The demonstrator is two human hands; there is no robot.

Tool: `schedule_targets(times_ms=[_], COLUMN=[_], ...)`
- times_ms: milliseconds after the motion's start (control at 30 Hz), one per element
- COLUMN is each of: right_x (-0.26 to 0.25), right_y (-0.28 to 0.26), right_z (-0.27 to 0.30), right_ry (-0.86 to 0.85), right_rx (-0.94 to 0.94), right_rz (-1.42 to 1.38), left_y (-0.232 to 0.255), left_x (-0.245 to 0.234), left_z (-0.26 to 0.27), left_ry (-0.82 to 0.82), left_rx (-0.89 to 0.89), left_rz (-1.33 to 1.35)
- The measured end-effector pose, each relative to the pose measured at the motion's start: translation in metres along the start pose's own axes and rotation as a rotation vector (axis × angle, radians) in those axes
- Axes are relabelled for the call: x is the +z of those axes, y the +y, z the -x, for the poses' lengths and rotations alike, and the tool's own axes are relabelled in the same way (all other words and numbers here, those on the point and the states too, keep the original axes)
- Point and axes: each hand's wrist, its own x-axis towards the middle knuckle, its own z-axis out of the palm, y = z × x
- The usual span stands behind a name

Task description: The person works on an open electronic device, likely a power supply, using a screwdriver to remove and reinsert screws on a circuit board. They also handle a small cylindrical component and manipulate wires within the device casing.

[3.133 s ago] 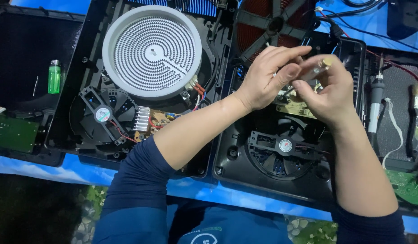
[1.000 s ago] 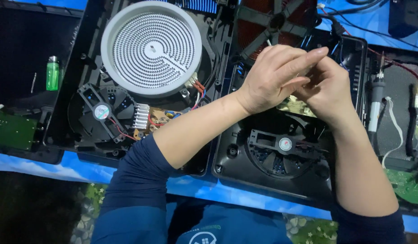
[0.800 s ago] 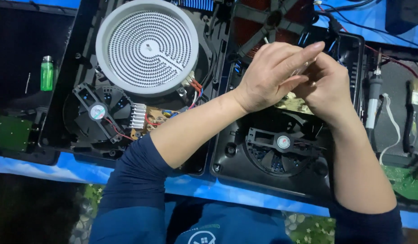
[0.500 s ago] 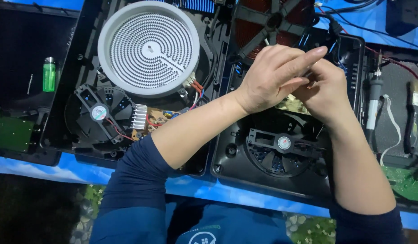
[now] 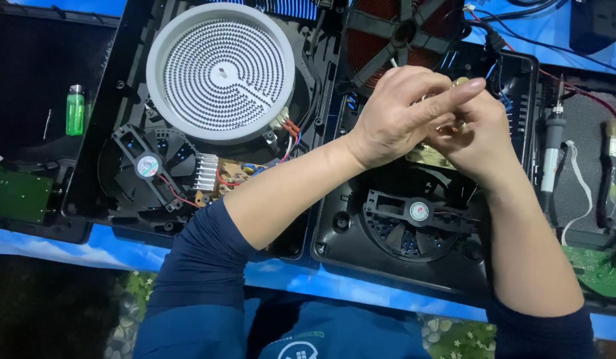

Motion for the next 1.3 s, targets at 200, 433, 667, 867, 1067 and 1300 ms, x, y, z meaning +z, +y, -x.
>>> schedule_targets(times_ms=[200,433,667,867,1067,1300], right_x=[0.000,-0.004,0.004,-0.001,0.001,-0.001], right_y=[-0.005,-0.009,-0.020,-0.019,-0.017,-0.022], right_z=[0.003,0.001,-0.004,0.001,-0.004,0.000], right_ry=[0.047,0.041,0.098,0.046,0.058,0.055], right_rx=[0.072,0.013,-0.036,0.146,-0.049,0.060], right_rz=[-0.109,-0.082,-0.008,-0.146,-0.098,-0.146], left_y=[-0.002,-0.001,-0.003,0.000,0.000,-0.003], left_x=[0.003,0.003,0.003,0.001,0.002,0.003], left_z=[0.001,-0.002,0.004,0.002,0.001,0.004], left_ry=[-0.017,-0.016,-0.060,-0.063,-0.009,-0.074], left_rx=[-0.065,-0.033,-0.105,-0.089,-0.082,-0.159], left_rz=[0.142,0.100,0.101,0.219,0.133,0.197])
